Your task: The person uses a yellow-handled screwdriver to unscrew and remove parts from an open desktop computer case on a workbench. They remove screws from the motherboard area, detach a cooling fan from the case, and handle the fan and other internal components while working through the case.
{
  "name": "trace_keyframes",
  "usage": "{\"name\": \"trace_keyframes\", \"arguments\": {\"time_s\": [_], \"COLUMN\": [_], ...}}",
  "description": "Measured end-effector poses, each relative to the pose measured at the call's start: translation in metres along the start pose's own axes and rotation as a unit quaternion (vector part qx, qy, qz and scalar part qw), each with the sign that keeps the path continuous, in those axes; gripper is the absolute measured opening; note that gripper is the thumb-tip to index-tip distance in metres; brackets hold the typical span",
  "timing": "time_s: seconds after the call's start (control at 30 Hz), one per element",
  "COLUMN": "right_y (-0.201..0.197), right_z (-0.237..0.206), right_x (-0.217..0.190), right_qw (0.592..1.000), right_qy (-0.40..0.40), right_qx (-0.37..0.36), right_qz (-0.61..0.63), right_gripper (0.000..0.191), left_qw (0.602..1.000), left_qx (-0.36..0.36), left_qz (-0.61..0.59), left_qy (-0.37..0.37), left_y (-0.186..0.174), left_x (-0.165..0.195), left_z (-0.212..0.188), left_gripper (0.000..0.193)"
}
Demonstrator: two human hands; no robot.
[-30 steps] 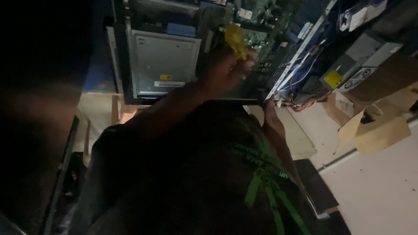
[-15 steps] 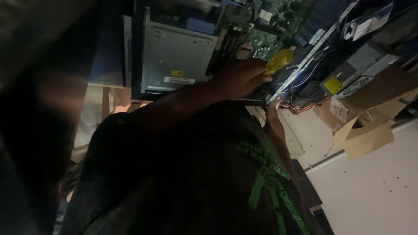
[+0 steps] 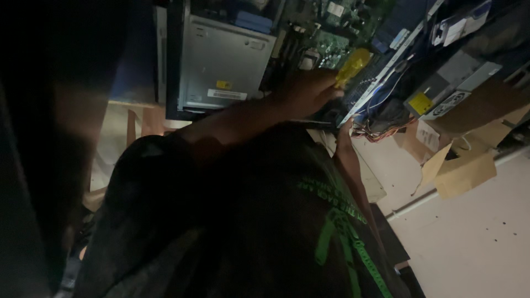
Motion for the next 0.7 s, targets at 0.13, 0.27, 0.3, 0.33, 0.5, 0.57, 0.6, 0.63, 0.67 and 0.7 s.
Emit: {"name": "trace_keyframes", "arguments": {"time_s": [0.13, 0.27, 0.3, 0.33, 0.5, 0.57, 0.6, 0.63, 0.67, 0.7], "right_y": [-0.005, -0.011, -0.011, -0.012, -0.019, -0.019, -0.018, -0.016, -0.017, -0.017], "right_z": [-0.003, -0.01, -0.012, -0.014, -0.018, -0.017, -0.016, -0.016, -0.016, -0.017], "right_x": [-0.013, -0.034, -0.037, -0.04, -0.058, -0.057, -0.055, -0.052, -0.052, -0.052], "right_qw": [1.0, 0.999, 0.998, 0.997, 0.997, 0.998, 0.998, 0.998, 0.998, 0.998], "right_qy": [0.013, 0.005, 0.016, 0.025, -0.016, -0.006, 0.012, 0.031, 0.025, 0.018], "right_qx": [0.015, 0.035, 0.035, 0.035, 0.062, 0.057, 0.049, 0.042, 0.049, 0.055], "right_qz": [0.016, 0.019, 0.041, 0.063, 0.043, 0.039, 0.039, 0.039, 0.039, 0.039], "right_gripper": [0.1, 0.093, 0.086, 0.08, 0.088, 0.088, 0.088, 0.087, 0.088, 0.09], "left_qw": [0.999, 1.0, 0.999, 0.999, 0.998, 0.995, 0.996, 0.996, 0.996, 0.994], "left_qx": [0.017, -0.004, 0.001, 0.007, 0.017, 0.035, 0.035, 0.035, 0.035, 0.043], "left_qz": [-0.012, -0.026, -0.023, -0.019, -0.013, -0.013, -0.011, -0.01, -0.009, -0.011], "left_qy": [0.029, 0.018, 0.034, 0.049, 0.067, 0.089, 0.087, 0.085, 0.082, 0.095], "left_y": [-0.005, -0.005, -0.006, -0.008, -0.011, -0.015, -0.015, -0.015, -0.016, -0.018], "left_x": [0.007, 0.009, 0.012, 0.014, 0.019, 0.023, 0.024, 0.024, 0.025, 0.027], "left_z": [-0.002, -0.002, -0.003, -0.003, -0.005, -0.006, -0.005, -0.005, -0.004, -0.005], "left_gripper": [0.023, 0.023, 0.022, 0.022, 0.022, 0.022, 0.022, 0.021, 0.021, 0.021]}}
Point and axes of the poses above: each hand's wrist, its own z-axis towards the middle knuckle, its own y-axis out of the palm, x = y × z, the point moved 7 cm from there along z, towards the middle knuckle, and after that the axes turned 1 degree about y, right-handed, at the moved point
